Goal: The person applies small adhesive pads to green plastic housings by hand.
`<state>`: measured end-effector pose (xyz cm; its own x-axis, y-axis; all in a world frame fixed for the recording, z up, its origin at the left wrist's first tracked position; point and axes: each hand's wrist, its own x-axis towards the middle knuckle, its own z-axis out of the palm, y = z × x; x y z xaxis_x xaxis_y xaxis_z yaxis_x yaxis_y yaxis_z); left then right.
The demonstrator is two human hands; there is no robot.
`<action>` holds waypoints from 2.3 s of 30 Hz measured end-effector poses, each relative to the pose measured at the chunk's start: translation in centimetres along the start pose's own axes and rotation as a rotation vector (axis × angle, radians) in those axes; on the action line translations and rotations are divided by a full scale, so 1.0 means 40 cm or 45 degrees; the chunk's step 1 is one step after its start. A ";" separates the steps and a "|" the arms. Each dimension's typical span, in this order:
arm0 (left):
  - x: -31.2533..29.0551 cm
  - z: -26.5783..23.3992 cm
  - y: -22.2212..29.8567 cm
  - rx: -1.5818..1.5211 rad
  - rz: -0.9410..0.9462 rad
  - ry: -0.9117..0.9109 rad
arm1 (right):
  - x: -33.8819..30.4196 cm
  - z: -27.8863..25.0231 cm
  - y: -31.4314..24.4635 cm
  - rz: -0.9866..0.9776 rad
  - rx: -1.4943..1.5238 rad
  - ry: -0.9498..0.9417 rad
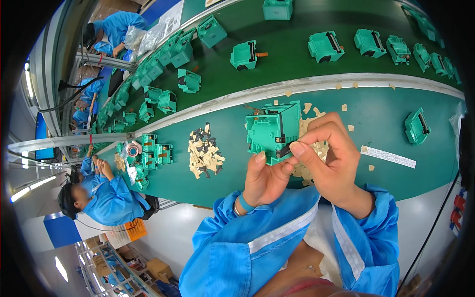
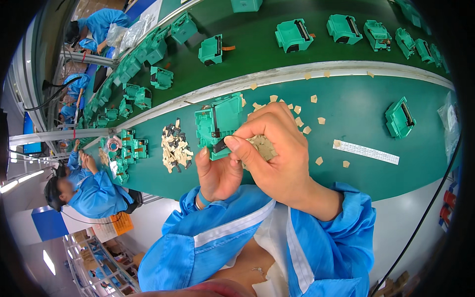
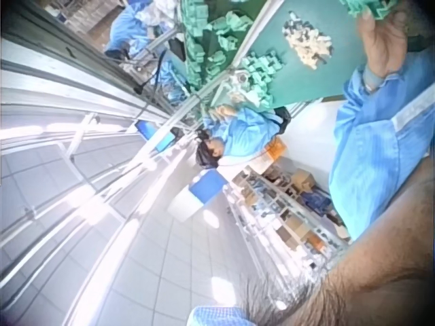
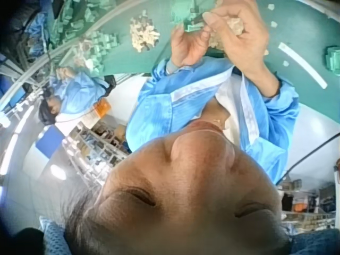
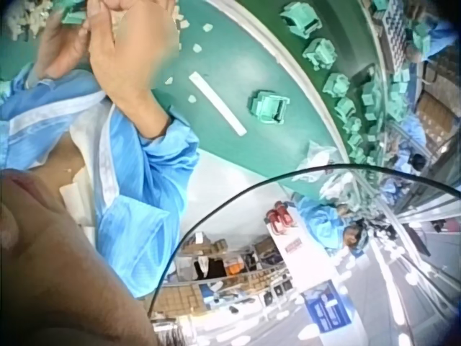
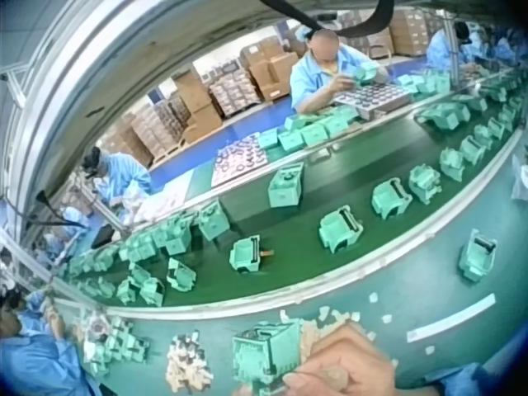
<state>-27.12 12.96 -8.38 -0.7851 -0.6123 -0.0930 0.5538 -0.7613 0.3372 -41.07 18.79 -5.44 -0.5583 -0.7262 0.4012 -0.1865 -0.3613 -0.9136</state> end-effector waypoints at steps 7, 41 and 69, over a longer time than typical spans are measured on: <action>0.007 -0.002 -0.017 -0.139 -0.003 0.125 | 0.002 -0.002 0.007 0.018 -0.013 0.018; 0.033 -0.003 -0.044 -0.299 -0.070 0.175 | 0.005 -0.035 0.024 0.026 -0.045 0.007; 0.110 -0.104 0.210 2.910 0.815 0.517 | -0.048 -0.140 0.265 0.364 0.169 0.258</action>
<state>-24.77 3.01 -9.84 -0.4869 -0.7849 0.3832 -0.6611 0.6179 0.4256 -46.48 19.64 -16.26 -0.7240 -0.6829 0.0980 0.0991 -0.2435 -0.9648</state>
